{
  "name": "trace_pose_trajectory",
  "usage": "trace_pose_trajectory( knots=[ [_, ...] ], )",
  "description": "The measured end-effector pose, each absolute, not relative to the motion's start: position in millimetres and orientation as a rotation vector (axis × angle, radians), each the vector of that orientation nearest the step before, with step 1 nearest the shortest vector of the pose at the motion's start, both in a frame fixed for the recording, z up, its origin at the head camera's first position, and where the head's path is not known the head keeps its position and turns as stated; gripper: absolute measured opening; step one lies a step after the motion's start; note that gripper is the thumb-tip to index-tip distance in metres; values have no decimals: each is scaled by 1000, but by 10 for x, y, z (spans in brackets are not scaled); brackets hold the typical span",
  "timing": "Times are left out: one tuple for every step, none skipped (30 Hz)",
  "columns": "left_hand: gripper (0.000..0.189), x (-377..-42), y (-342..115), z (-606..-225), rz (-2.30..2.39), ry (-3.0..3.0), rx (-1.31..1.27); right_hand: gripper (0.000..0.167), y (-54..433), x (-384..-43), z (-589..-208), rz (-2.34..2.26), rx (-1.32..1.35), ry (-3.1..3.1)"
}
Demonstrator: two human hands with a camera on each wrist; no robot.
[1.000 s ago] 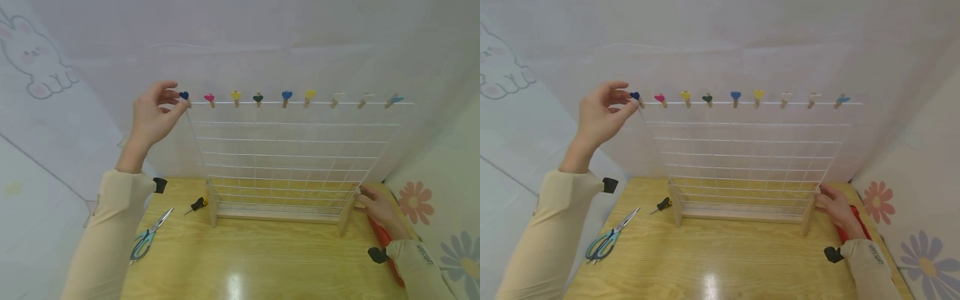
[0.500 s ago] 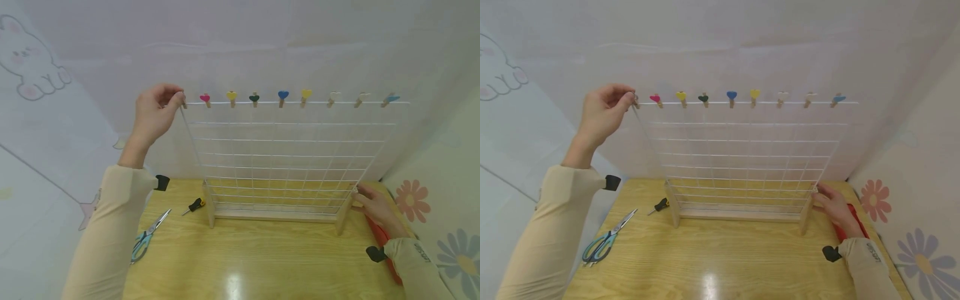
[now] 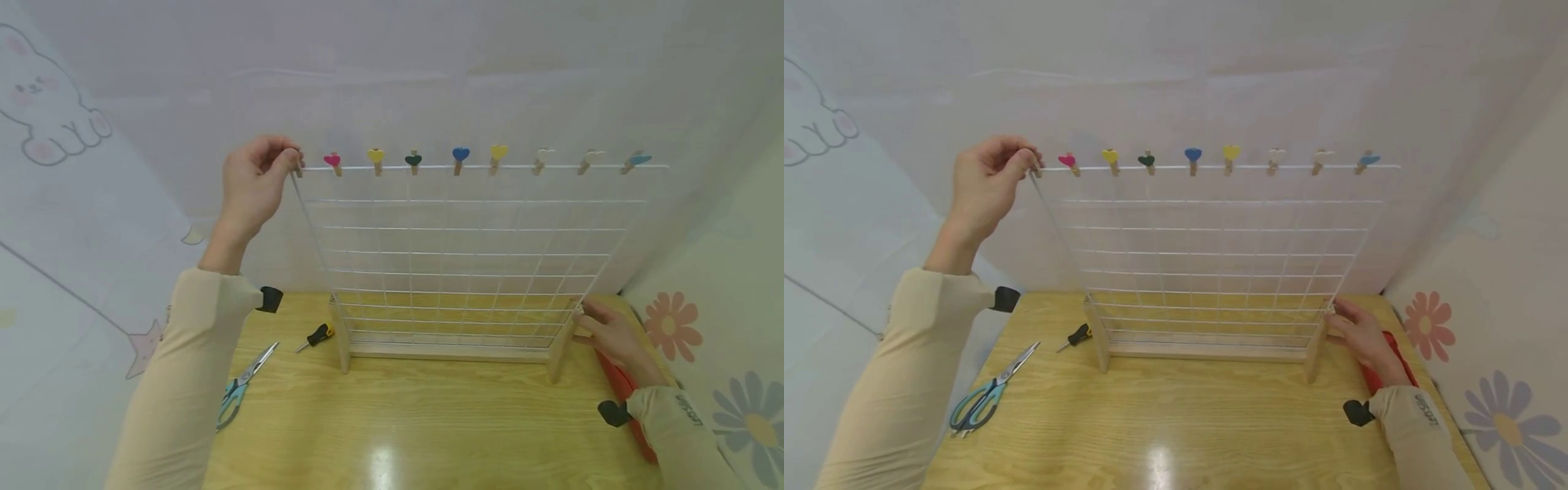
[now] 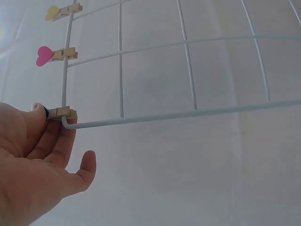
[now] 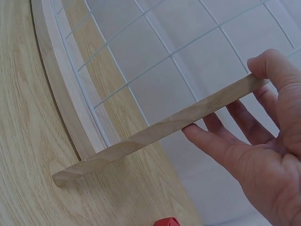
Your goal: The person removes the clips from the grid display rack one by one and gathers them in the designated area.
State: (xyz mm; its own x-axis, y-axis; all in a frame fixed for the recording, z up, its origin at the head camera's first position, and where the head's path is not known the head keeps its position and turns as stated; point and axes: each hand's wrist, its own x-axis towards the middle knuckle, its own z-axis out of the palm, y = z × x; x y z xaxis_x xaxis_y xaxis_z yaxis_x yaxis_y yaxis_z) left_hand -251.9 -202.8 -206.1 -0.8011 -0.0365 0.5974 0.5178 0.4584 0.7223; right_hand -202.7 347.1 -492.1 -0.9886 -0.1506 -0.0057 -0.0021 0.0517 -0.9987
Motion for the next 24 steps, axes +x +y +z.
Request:
trace_pose_trajectory(
  knots=[
    [12,-2524,-2023,-2064,-1350,-2157,-391,68,3474,-2030,-4922,-2073,-147,2210],
    [11,-2528,-2019,-2066,-1355,-2150,-381,68,3477,-2033,-4923,-2068,-138,2214],
    [11,-2532,-2016,-2068,-1357,-2140,-376,68,3481,-2036,-4926,-2074,-134,2208],
    [11,-2537,-2015,-2071,-1361,-2131,-370,69,3486,-2040,-4931,-2070,-133,2211],
    [10,-2541,-2013,-2068,-1362,-2115,-365,69,3490,-2043,-4935,-2073,-135,2209],
    [10,-2543,-2013,-2063,-1357,-2096,-360,68,3494,-2048,-4941,-2082,-138,2201],
    [10,-2545,-2014,-2051,-1358,-2074,-354,68,3495,-2052,-4945,-2091,-143,2191],
    [10,-2544,-2014,-2036,-1361,-2047,-358,67,3497,-2056,-4950,-2095,-149,2188],
    [10,-2540,-2012,-2017,-1364,-2020,-362,67,3497,-2059,-4953,-2099,-152,2184],
    [10,-2531,-2012,-1995,-1378,-1990,-368,67,3495,-2061,-4954,-2103,-154,2180],
    [10,-2514,-2008,-1968,-1392,-1960,-382,66,3491,-2061,-4954,-2113,-154,2170],
    [10,-2493,-2002,-1943,-1422,-1929,-404,66,3488,-2060,-4953,-2121,-153,2162],
    [10,-2463,-1992,-1918,-1466,-1893,-434,66,3485,-2057,-4950,-2129,-152,2154],
    [10,-2424,-1979,-1896,-1501,-1866,-465,65,3485,-2054,-4947,-2129,-154,2154],
    [9,-2381,-1968,-1877,-1538,-1840,-491,65,3482,-2051,-4943,-2141,-154,2142],
    [8,-2337,-1956,-1862,-1582,-1807,-520,65,3481,-2048,-4939,-2147,-156,2136],
    [7,-2295,-1946,-1852,-1616,-1776,-549,64,3479,-2045,-4934,-2151,-159,2134],
    [6,-2257,-1941,-1848,-1646,-1747,-570,64,3477,-2043,-4930,-2156,-162,2130],
    [6,-2221,-1939,-1850,-1662,-1728,-581,64,3478,-2042,-4928,-2159,-165,2126],
    [7,-2195,-1944,-1862,-1676,-1711,-585,64,3478,-2041,-4927,-2163,-168,2120],
    [7,-2178,-1956,-1882,-1698,-1691,-592,64,3478,-2039,-4925,-2168,-168,2114],
    [8,-2163,-1971,-1907,-1706,-1677,-597,64,3477,-2036,-4924,-2167,-168,2113],
    [8,-2147,-1990,-1937,-1710,-1669,-598,65,3477,-2035,-4924,-2167,-166,2110],
    [8,-2128,-2011,-1968,-1712,-1670,-592,65,3477,-2033,-4924,-2162,-165,2112]
  ],
)
